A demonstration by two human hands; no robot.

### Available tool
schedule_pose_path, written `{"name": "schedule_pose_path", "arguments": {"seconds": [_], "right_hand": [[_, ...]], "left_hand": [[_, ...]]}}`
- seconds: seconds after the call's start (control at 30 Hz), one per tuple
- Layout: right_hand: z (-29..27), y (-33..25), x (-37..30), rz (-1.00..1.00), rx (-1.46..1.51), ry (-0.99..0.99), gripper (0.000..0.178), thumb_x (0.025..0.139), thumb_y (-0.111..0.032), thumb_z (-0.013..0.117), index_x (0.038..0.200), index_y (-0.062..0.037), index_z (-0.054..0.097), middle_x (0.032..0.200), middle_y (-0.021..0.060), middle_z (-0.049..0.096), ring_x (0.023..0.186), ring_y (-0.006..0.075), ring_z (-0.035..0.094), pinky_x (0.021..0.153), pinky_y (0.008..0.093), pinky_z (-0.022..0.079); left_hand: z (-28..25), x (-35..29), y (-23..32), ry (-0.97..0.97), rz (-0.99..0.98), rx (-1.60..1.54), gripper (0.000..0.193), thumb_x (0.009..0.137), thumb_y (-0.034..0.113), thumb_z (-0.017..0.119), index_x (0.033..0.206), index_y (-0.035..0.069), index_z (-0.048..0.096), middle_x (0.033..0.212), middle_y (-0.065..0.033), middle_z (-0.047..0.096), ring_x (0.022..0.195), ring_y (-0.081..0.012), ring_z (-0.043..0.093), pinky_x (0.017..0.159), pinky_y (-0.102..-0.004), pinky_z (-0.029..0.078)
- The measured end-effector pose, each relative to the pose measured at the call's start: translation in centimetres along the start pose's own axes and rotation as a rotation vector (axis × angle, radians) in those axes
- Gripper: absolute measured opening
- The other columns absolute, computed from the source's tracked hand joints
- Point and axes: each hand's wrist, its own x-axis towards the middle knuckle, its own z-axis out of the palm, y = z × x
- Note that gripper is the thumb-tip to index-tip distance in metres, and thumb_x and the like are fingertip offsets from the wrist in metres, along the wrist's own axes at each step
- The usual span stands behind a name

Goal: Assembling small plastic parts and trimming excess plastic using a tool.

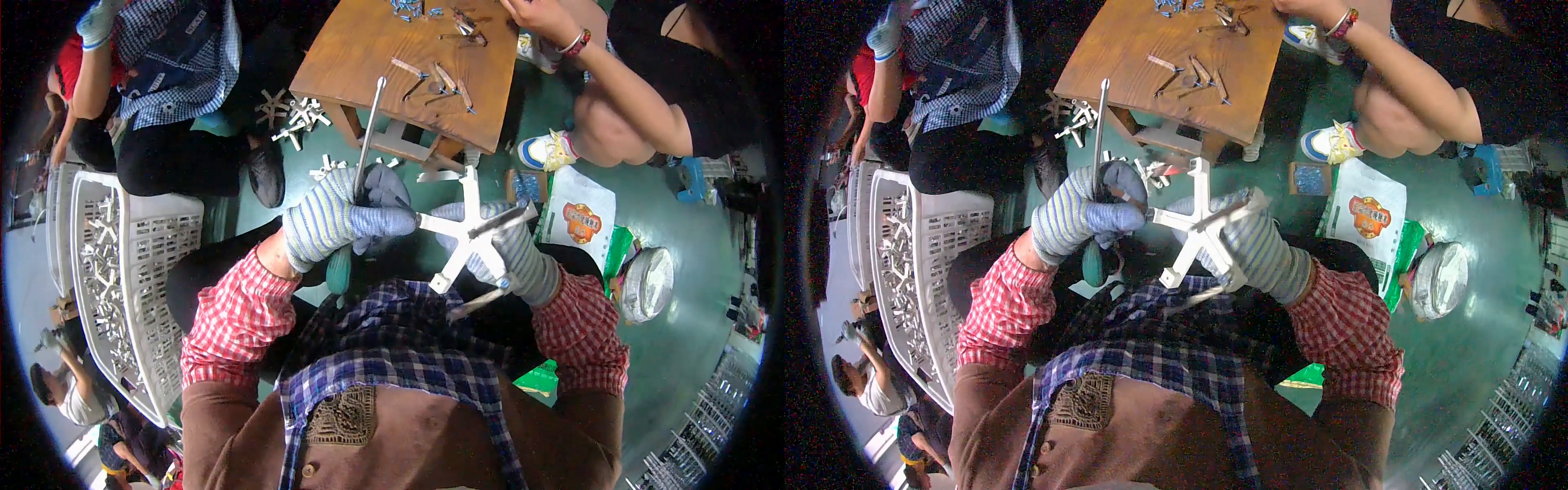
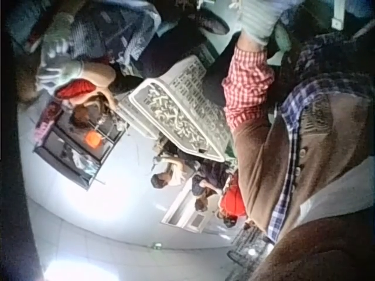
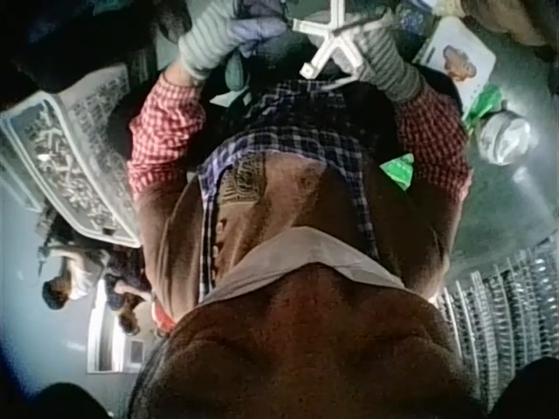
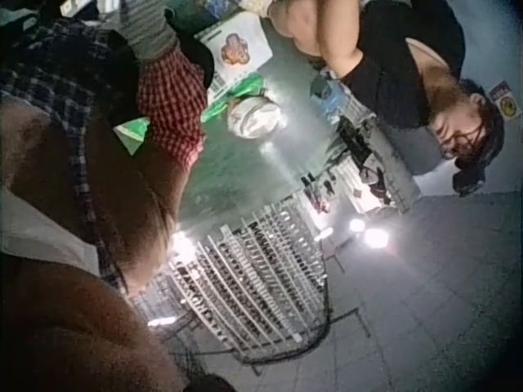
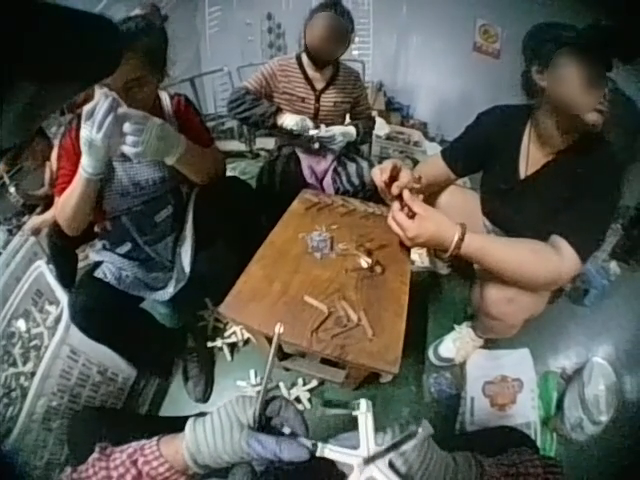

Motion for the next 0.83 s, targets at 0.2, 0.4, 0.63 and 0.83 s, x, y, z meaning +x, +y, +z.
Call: {"name": "schedule_pose_path", "arguments": {"seconds": [0.2,0.4,0.63,0.83], "right_hand": [[-1.4,-0.4,0.1,-0.221,-0.541,-0.117,0.055,0.086,-0.029,0.060,0.128,0.0040,0.047,0.119,0.0157,0.059,0.097,0.0210,0.062,0.082,0.0341,0.051],[-1.0,-1.1,-0.1,-0.245,-0.156,0.008,0.039,0.089,-0.014,0.057,0.127,-0.0051,0.055,0.117,0.0089,0.064,0.100,0.0193,0.062,0.087,0.0317,0.051],[-3.6,-0.9,-0.2,-0.494,-0.607,0.120,0.048,0.091,-0.029,0.060,0.130,-0.0037,0.051,0.125,0.0113,0.060,0.109,0.0193,0.061,0.094,0.0311,0.050],[-3.2,-1.9,-0.1,-0.713,-1.767,0.597,0.033,0.082,-0.022,0.068,0.113,-0.0128,0.066,0.105,0.0055,0.069,0.095,0.0251,0.064,0.075,0.0364,0.054]], "left_hand": [[0.2,-0.5,1.8,0.112,0.106,-0.047,0.046,0.093,0.046,0.055,0.105,0.002,0.060,0.077,-0.0048,0.063,0.046,-0.0078,0.049,0.045,-0.0216,0.037],[-1.6,-1.8,2.4,0.219,0.098,-0.254,0.053,0.098,0.051,0.038,0.111,0.004,0.057,0.080,-0.0078,0.063,0.043,-0.0084,0.042,0.042,-0.0192,0.033],[0.5,-5.5,5.2,-0.012,-0.143,-0.248,0.058,0.093,0.041,0.053,0.133,0.000,0.047,0.067,-0.0159,0.064,0.035,-0.0137,0.052,0.032,-0.0205,0.037],[1.4,-6.1,5.8,-0.287,-0.338,-0.369,0.061,0.091,0.032,0.055,0.141,0.001,0.037,0.071,-0.0193,0.066,0.039,-0.0177,0.056,0.036,-0.0235,0.043]]}}
